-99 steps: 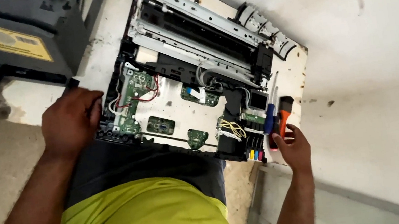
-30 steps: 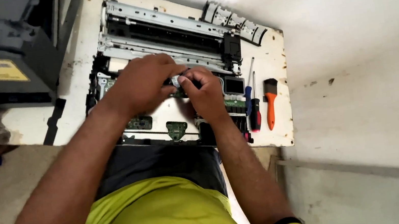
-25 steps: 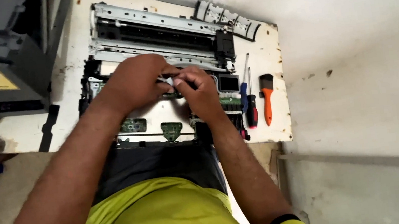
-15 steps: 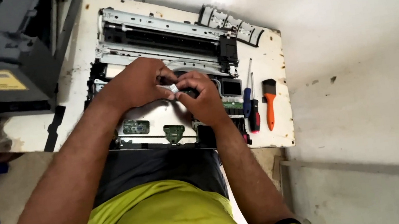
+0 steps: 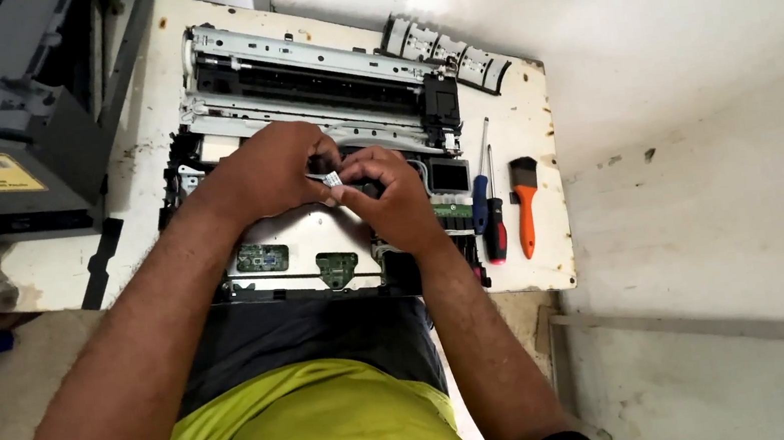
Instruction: The person uses a screwdriver to remove screws from a disassembled electronic device on a workbench, then disconnects and reconnects several internal wires and connectors. The person continues to adjust components inside the device while another person works nearby.
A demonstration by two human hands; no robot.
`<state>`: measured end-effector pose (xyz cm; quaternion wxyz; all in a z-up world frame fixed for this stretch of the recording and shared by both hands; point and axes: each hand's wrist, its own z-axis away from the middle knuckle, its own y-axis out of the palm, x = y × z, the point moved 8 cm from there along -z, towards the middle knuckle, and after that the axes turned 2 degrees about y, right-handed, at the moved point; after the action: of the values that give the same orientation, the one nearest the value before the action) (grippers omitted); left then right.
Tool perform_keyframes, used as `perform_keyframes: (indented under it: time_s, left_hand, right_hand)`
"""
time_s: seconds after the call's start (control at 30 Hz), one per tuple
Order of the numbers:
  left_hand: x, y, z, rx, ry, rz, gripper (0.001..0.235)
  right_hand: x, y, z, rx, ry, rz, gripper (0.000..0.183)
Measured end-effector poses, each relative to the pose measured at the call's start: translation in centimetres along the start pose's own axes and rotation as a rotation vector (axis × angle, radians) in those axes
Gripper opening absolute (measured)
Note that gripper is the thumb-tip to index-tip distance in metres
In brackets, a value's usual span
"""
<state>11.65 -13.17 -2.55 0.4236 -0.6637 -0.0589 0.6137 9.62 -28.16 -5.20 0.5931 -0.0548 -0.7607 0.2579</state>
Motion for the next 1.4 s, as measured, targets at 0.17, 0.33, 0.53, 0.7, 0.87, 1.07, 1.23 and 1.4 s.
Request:
perform_keyframes:
  time_s: [0.17,0.33,0.53,0.7,0.87,1.07,1.23,1.4]
  left_hand:
    - [0.0,-0.1,0.0,-0.001,-0.024,0.002,0.044]
    - [1.1,-0.2,-0.6,0.067,-0.042,0.145,0.038]
    - [1.5,0.0,-0.8,0.058,-0.050,0.216,0.031]
    - [2.0,0.0,-1.0,0.008,-0.014,0.196,0.025]
    - [2.0,-0.2,-1.3,-0.024,0.002,0.126,0.022]
    - [2.5,-0.1,-2.1,-0.080,0.021,0.030,0.020]
    - [-0.7,-1.8,0.9,-0.263,-0.044,-0.302,0.033]
    - [-0.8,-1.3,3.5,-0.407,-0.066,-0.325,0.026]
  right_hand:
    - [0.9,0.0,0.1,0.006,0.006,-0.062,0.023]
    - [0.5,0.0,0.1,0.017,-0.001,0.019,0.014]
    - [-0.5,0.2,0.1,0.002,0.020,0.055,0.010]
    - [0.7,0.6,0.5,-0.043,0.031,0.217,0.007]
    - [0.6,1.1,0.4,-0.031,0.067,0.409,0.009]
    - [1.6,0.9,-0.1,0.038,0.185,0.465,0.010]
    - [0.0,0.9,-0.3,0.004,0.187,0.432,0.011]
    - [0.5,0.8,-0.2,-0.021,0.174,0.365,0.012]
